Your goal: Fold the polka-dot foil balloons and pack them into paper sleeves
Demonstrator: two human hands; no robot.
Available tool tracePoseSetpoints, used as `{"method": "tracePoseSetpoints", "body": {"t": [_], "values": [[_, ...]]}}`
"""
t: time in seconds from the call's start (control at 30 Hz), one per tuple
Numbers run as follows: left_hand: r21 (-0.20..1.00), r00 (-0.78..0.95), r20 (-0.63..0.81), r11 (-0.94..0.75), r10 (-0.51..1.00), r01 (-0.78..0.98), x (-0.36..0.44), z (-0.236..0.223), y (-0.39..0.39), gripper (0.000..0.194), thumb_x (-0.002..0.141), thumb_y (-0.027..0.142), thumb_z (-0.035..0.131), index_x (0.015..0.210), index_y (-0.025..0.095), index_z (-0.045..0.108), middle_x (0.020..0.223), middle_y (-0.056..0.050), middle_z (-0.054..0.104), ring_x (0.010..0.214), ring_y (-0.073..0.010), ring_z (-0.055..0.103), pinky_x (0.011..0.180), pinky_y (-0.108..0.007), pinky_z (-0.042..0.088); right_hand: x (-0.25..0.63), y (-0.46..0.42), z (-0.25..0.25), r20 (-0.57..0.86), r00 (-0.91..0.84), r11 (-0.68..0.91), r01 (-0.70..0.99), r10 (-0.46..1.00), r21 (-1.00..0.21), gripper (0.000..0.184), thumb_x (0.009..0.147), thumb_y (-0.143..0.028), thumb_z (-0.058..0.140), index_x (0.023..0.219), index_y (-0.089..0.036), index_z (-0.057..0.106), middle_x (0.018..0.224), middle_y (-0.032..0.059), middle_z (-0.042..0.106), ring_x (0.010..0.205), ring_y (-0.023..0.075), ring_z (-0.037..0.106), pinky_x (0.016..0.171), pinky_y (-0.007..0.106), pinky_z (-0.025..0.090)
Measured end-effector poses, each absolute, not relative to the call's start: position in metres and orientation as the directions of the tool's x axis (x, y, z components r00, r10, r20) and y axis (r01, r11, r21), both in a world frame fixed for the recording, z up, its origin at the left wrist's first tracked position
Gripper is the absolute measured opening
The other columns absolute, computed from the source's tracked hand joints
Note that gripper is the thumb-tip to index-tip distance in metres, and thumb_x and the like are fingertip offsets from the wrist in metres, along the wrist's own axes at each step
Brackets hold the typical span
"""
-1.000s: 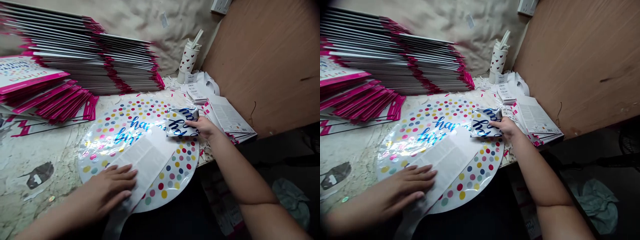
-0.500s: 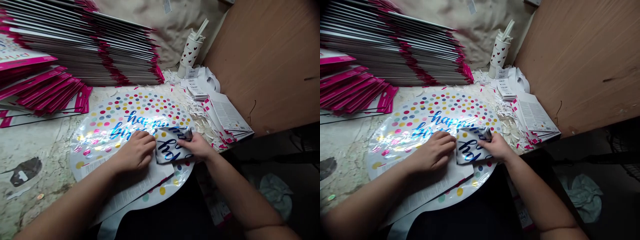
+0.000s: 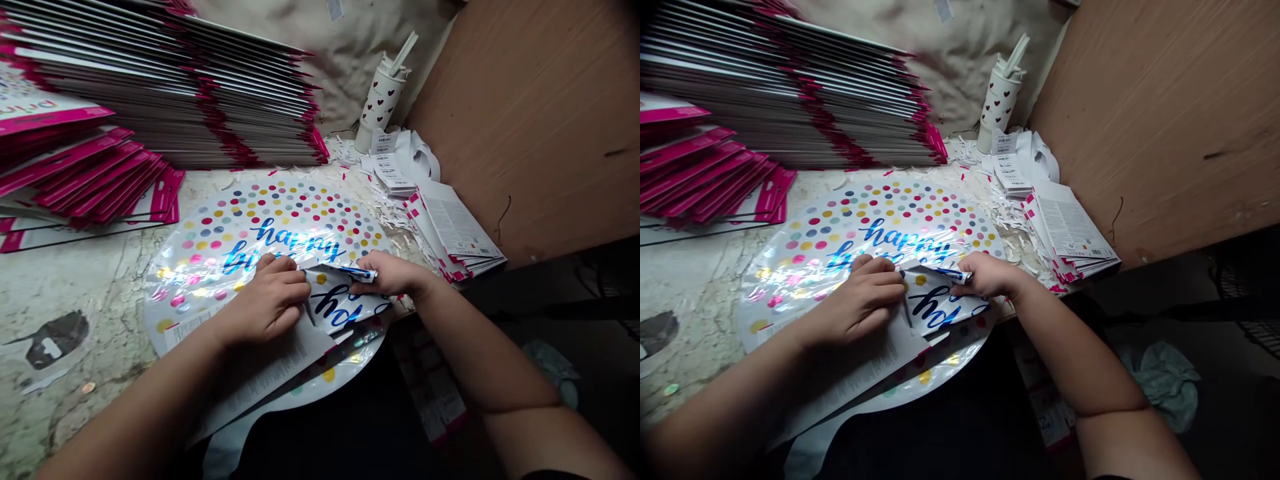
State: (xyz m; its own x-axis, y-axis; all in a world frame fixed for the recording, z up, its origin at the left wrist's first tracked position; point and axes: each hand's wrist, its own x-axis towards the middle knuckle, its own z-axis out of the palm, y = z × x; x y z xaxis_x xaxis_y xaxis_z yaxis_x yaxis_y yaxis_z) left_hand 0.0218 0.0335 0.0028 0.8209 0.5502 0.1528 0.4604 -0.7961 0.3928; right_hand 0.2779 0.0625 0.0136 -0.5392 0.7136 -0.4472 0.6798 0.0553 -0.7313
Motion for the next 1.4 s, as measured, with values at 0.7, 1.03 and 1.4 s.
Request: {"method": "tracePoseSetpoints", "body": {"t": [0.7, 1.03, 1.4], "values": [[0.467, 0.856, 0.063, -0.774, 0.512, 0.428, 0.028, 0.002, 0.026, 0.011, 0.072, 0.018, 0.045, 0.074, 0.019, 0.056, 0.079, -0.004, 0.055, 0.083, -0.0213, 0.044, 0.078, -0.041, 0.028, 0.250, 0.071, -0.025, -0.276, -0.367, -0.114, 0.406, 0.888, -0.907, 0.032, 0.065, -0.035, 0.071, 0.087, -0.013, 0.066, 0.077, 0.0006, 0.065, 0.069, 0.0133, 0.058, 0.065, 0.024, 0.045], [0.532, 0.872, -0.004, -0.738, 0.489, 0.416, 0.027, 0.002, 0.025, 0.028, 0.074, 0.026, 0.053, 0.099, 0.030, 0.064, 0.086, -0.002, 0.054, 0.088, -0.0216, 0.045, 0.085, -0.040, 0.026, 0.245, 0.064, -0.028, 0.095, -0.449, 0.345, 0.519, 0.889, -0.782, 0.014, 0.072, -0.028, 0.066, 0.077, -0.014, 0.065, 0.072, -0.0002, 0.061, 0.068, 0.0125, 0.055, 0.063, 0.022, 0.041], [0.552, 0.928, -0.047, -0.765, 0.369, 0.332, 0.036, -0.007, 0.021, 0.031, 0.079, 0.022, 0.050, 0.107, 0.031, 0.061, 0.085, -0.003, 0.052, 0.085, -0.0194, 0.045, 0.082, -0.036, 0.031, 0.274, 0.077, -0.020, -0.558, -0.404, -0.224, 0.628, 0.725, -0.745, 0.023, 0.059, -0.030, 0.075, 0.073, -0.016, 0.066, 0.061, -0.0026, 0.061, 0.053, 0.0107, 0.054, 0.048, 0.020, 0.040]]}}
